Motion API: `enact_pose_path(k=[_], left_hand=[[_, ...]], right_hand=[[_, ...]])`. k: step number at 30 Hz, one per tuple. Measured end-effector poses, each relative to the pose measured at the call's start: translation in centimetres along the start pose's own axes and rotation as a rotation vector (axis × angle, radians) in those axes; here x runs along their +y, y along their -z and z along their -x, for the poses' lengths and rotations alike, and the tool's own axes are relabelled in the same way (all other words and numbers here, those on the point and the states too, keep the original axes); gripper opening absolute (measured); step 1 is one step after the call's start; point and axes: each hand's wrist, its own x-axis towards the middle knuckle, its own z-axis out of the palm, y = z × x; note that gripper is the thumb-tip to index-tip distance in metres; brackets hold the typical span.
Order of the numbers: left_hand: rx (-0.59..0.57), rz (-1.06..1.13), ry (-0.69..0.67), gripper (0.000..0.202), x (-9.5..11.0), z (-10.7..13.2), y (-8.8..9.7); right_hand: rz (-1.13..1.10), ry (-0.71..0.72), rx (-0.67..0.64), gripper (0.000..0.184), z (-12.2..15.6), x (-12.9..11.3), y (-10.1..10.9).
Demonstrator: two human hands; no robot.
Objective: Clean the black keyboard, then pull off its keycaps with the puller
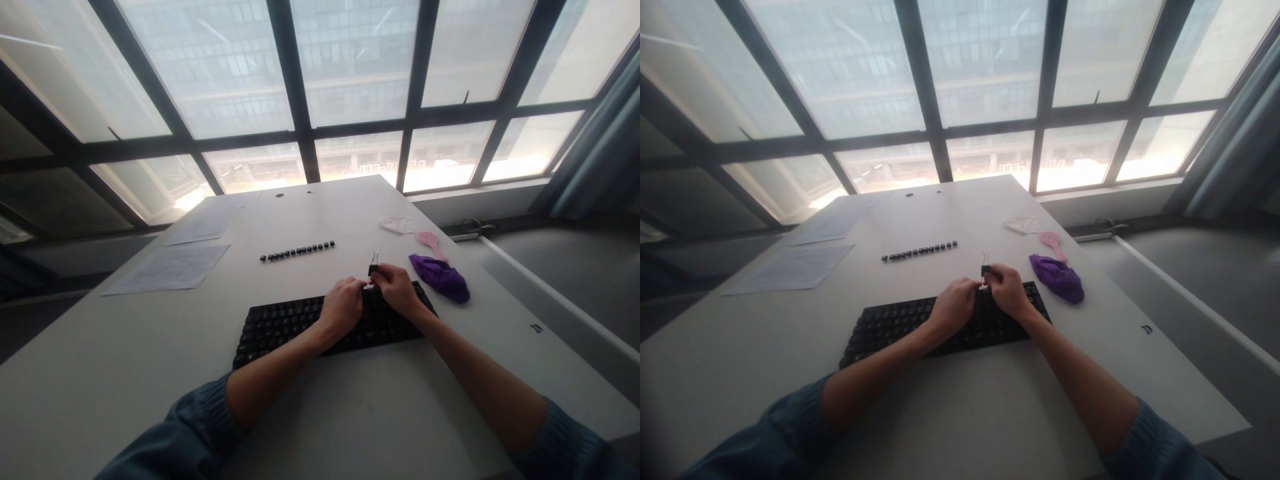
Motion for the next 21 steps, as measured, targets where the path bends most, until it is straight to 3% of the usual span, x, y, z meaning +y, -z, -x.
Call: enact_pose_path(k=[10, 21], left_hand=[[-0.023, 0.004, -0.003, 0.031, 0.10, 0.04, 0.19], [-0.022, 0.030, 0.005, 0.031, 0.29, -0.12, 0.26]], right_hand=[[-0.030, -0.035, -0.094, 0.020, -0.45, -0.07, 0.33], [0.060, 0.017, -0.109, 0.020, -0.29, -0.12, 0.30]])
